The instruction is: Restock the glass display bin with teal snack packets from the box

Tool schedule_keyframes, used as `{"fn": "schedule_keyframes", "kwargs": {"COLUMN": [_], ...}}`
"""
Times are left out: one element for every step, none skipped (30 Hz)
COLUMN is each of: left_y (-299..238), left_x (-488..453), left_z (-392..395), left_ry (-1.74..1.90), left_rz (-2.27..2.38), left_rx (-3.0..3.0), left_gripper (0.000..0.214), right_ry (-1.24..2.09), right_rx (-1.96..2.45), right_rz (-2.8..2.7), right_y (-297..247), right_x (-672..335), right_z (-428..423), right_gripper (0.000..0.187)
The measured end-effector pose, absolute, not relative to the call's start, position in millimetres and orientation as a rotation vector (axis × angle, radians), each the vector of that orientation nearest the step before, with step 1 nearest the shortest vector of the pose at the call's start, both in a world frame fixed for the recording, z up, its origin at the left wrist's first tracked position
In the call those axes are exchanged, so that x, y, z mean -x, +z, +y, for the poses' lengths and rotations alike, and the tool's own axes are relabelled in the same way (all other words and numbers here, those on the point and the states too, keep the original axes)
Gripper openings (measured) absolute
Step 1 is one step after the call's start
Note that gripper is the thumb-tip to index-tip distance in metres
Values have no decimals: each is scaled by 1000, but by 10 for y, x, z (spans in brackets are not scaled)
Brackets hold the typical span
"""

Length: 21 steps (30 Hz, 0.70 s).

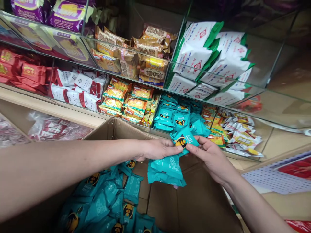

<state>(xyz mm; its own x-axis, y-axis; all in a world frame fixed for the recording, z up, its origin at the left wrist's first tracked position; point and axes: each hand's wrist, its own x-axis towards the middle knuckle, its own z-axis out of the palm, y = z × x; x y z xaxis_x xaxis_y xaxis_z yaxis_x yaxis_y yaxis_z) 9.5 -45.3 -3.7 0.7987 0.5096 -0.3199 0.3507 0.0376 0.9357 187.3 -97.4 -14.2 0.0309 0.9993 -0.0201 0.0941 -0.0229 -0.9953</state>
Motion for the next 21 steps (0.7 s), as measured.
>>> {"fn": "schedule_keyframes", "kwargs": {"left_y": [-34, -30, -24, -19, -16, -15, -17, -19, -23, -26, -28, -29, -30, -32, -33, -36, -38, -41, -41, -40, -37], "left_x": [-100, -105, -111, -116, -121, -125, -129, -131, -131, -130, -128, -124, -119, -114, -109, -104, -100, -97, -94, -91, -89], "left_z": [-462, -468, -472, -472, -468, -461, -453, -445, -438, -435, -435, -438, -443, -448, -454, -459, -463, -466, -468, -470, -470], "left_ry": [145, 149, 158, 170, 185, 198, 209, 214, 212, 203, 193, 179, 161, 138, 112, 86, 64, 47, 33, 23, 17], "left_rz": [717, 732, 754, 775, 795, 812, 824, 831, 832, 828, 822, 817, 816, 815, 814, 813, 810, 803, 794, 788, 786], "left_rx": [-1562, -1553, -1548, -1550, -1560, -1573, -1587, -1594, -1593, -1581, -1563, -1551, -1550, -1560, -1579, -1607, -1636, -1657, -1668, -1671, -1669], "left_gripper": [55, 54, 53, 51, 50, 47, 45, 42, 39, 37, 35, 33, 32, 32, 32, 32, 32, 32, 32, 31, 31], "right_ry": [1170, 1172, 1160, 1130, 1092, 1052, 1012, 984, 974, 976, 984, 983, 971, 939, 886, 824, 760, 694, 629, 573, 534], "right_rx": [1285, 1265, 1246, 1225, 1197, 1166, 1133, 1103, 1082, 1075, 1079, 1084, 1083, 1081, 1077, 1072, 1070, 1070, 1071, 1069, 1064], "right_rz": [-1184, -1118, -1054, -994, -951, -924, -907, -894, -881, -863, -841, -818, -797, -777, -760, -750, -738, -720, -702, -686, -670], "right_y": [-156, -166, -170, -165, -147, -117, -73, -20, 41, 103, 162, 215, 259, 291, 312, 322, 323, 315, 302, 285, 267], "right_x": [-1862, -1846, -1830, -1818, -1815, -1823, -1842, -1872, -1907, -1944, -1976, -1999, -2009, -2007, -1992, -1969, -1942, -1917, -1899, -1893, -1901], "right_z": [-983, -989, -988, -978, -954, -914, -857, -780, -687, -580, -464, -346, -229, -117, -14, 82, 170, 253, 332, 408, 482], "right_gripper": [34, 39, 43, 47, 50, 50, 48, 44, 38, 31, 25, 21, 19, 19, 20, 22, 23, 24, 25, 25, 24]}}
